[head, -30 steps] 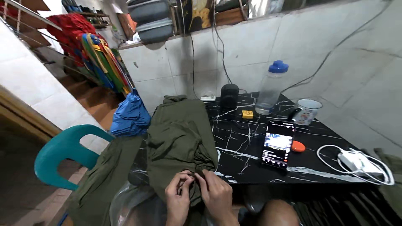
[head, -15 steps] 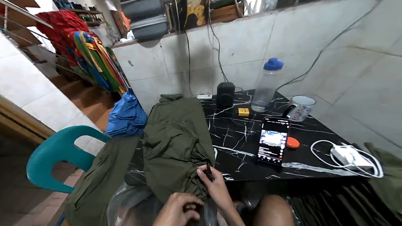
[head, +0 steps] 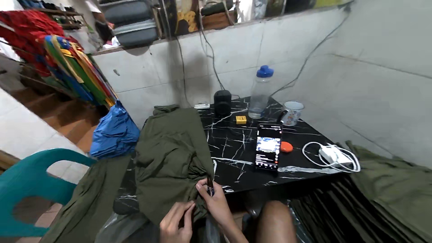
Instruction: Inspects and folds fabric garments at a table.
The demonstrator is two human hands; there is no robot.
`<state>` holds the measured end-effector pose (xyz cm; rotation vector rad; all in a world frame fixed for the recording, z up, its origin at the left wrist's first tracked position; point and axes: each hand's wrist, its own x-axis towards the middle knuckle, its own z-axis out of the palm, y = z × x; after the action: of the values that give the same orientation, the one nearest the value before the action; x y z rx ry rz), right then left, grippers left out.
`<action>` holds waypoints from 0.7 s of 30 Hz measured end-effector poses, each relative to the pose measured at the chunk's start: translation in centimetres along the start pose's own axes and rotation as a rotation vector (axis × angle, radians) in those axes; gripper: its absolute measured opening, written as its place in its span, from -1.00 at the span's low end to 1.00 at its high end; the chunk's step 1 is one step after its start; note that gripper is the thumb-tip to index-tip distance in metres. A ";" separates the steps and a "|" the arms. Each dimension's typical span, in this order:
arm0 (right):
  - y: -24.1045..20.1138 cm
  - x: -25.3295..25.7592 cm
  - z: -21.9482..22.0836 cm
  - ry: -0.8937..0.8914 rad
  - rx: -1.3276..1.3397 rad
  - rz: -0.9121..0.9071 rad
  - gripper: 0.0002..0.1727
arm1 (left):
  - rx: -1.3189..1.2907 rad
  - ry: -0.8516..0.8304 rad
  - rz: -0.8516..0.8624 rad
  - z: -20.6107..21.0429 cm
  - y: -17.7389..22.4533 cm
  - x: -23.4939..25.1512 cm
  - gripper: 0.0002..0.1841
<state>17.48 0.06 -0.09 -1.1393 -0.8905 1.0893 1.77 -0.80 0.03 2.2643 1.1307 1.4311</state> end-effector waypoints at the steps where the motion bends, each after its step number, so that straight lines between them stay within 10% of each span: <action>1: -0.1 0.0 0.0 -0.007 -0.017 -0.002 -0.80 | -0.027 -0.068 -0.010 -0.5 0.1 0.0 -0.89; 14: 0.3 0.0 0.5 -0.103 -0.137 -0.031 -0.75 | -0.411 -0.785 -0.061 -3.7 -0.5 1.2 -0.83; 21: 0.7 0.2 0.4 -0.097 -0.085 -0.048 -0.78 | -0.055 -0.124 0.048 -1.1 -2.3 1.6 -0.84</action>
<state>16.99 0.41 -0.64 -1.1366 -1.0432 1.0828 0.04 1.69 0.34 2.3208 0.9935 1.3018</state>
